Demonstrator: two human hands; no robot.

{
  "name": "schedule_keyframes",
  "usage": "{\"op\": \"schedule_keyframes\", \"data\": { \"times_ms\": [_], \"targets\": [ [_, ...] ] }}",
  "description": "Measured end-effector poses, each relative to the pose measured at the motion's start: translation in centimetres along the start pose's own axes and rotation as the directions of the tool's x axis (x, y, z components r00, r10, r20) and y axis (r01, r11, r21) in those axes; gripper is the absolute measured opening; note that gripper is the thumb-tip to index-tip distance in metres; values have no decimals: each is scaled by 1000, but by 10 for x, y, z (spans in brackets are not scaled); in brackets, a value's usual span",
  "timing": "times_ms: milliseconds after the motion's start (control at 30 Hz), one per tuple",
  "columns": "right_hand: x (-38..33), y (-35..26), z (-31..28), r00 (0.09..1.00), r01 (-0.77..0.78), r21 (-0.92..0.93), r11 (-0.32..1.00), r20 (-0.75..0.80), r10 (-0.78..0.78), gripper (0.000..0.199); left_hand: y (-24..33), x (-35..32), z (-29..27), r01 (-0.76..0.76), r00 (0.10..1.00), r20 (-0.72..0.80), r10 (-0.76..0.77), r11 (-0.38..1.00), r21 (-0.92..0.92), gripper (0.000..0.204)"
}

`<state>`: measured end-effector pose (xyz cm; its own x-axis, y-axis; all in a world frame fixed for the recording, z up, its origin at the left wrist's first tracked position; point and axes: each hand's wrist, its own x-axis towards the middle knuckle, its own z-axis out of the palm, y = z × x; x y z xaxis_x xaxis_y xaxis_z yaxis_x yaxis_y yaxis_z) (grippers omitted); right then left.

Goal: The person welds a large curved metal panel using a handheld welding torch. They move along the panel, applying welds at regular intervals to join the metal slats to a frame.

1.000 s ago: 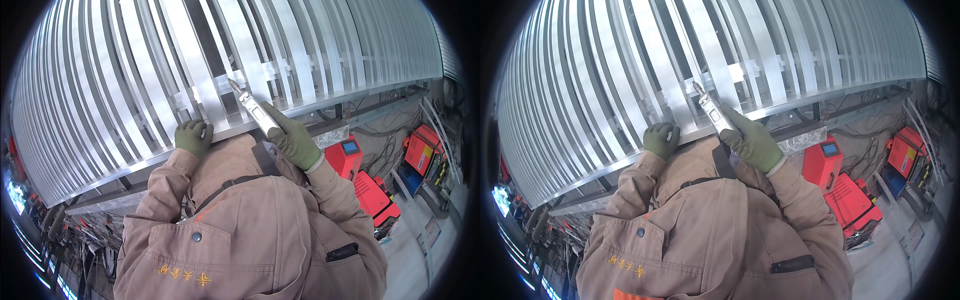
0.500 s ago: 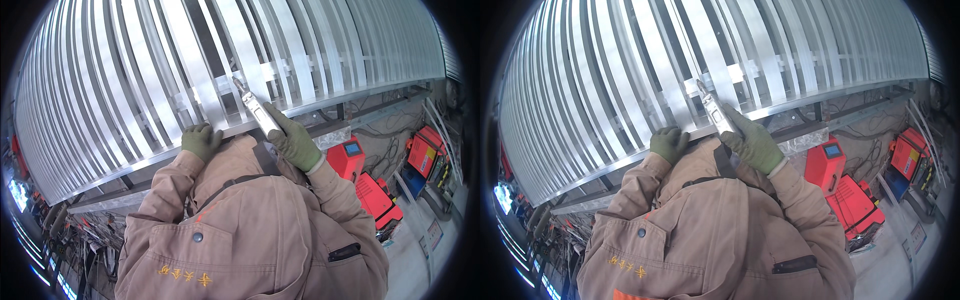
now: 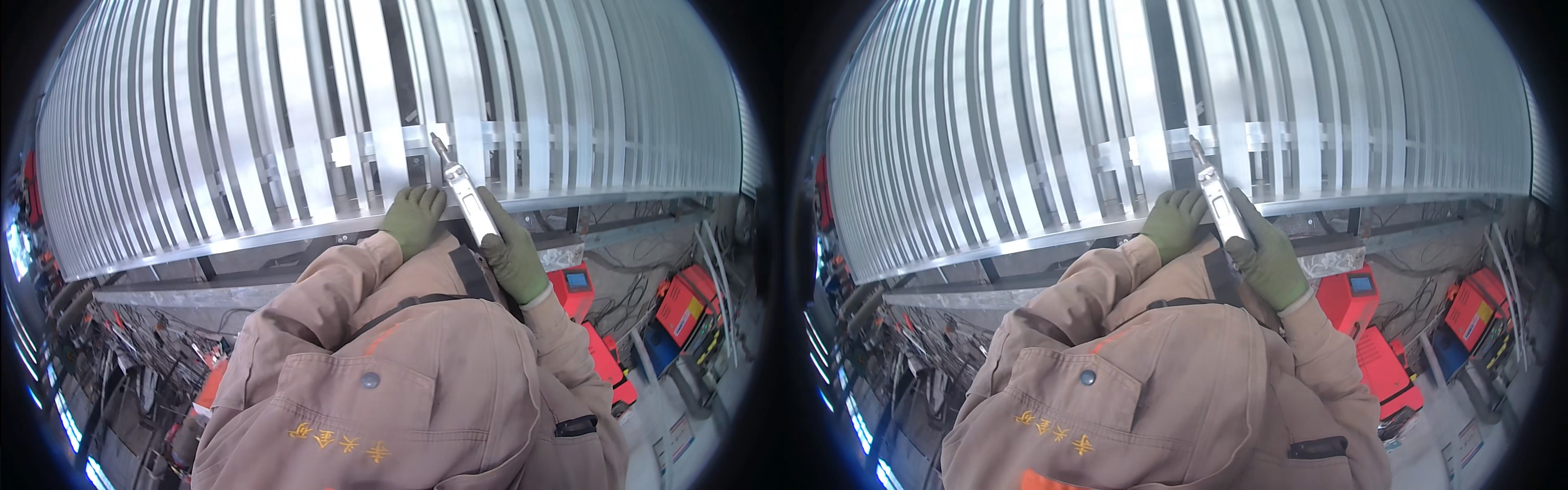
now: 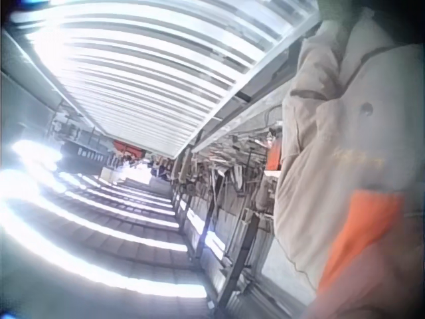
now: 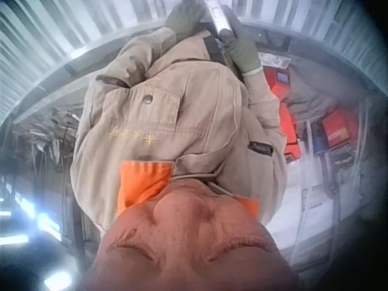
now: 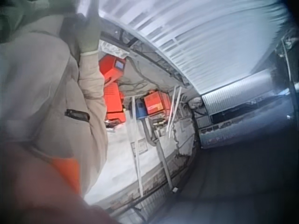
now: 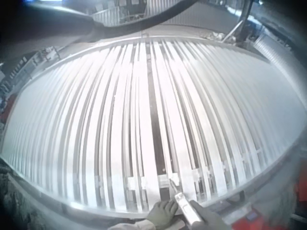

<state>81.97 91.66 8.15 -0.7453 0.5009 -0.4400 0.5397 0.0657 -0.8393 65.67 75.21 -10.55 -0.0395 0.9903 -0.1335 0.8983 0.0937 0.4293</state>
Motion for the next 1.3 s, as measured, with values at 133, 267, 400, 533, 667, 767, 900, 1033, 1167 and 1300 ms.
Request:
{"op": "schedule_keyframes", "data": {
  "times_ms": [133, 267, 400, 533, 667, 767, 900, 1033, 1167, 1300],
  "targets": [
    [-1, 0, 5, 998, -38, -29, 999, 58, 40, 110, 5, 9, -15, 130, 982, 148, -117, 988, -83, 75],
    [1, 1, 14, 999, 19, -30, 999, 34, -18, 109, 4, 12, -21, 147, 969, 208, -133, 988, -53, 71],
    [0, -4, 13, 998, -44, 12, 999, 47, 43, 108, 2, 16, -34, 136, 957, 269, -108, 987, -86, 61],
    [-2, -4, 12, 996, -81, 52, 995, 48, 79, 108, -1, 21, -37, 113, 966, 235, -104, 993, -24, 44],
    [-3, -3, 15, 999, -39, 46, 998, 16, 39, 106, -1, 30, -41, 175, 930, 336, -146, 983, -55, 62],
    [-1, -2, 19, 1000, 9, -1, 1000, -8, -9, 105, -1, 31, -42, 194, 917, 365, -160, 979, -58, 51],
    [0, -11, 20, 1000, 11, 7, 1000, 8, -11, 105, -3, 31, -43, 186, 917, 372, -144, 979, -80, 42],
    [-1, -14, 26, 1000, 24, 17, 1000, 9, -24, 105, -5, 30, -41, 197, 923, 358, -143, 973, -120, 42],
    [-4, -15, 31, 1000, 25, -7, 1000, -3, -25, 107, -12, 27, -43, 179, 936, 336, -103, 963, -201, 39],
    [-5, -20, 36, 1000, 13, 2, 1000, 0, -13, 107, -22, 12, -47, 57, 973, 232, -13, 981, -184, 42]
  ]
}}
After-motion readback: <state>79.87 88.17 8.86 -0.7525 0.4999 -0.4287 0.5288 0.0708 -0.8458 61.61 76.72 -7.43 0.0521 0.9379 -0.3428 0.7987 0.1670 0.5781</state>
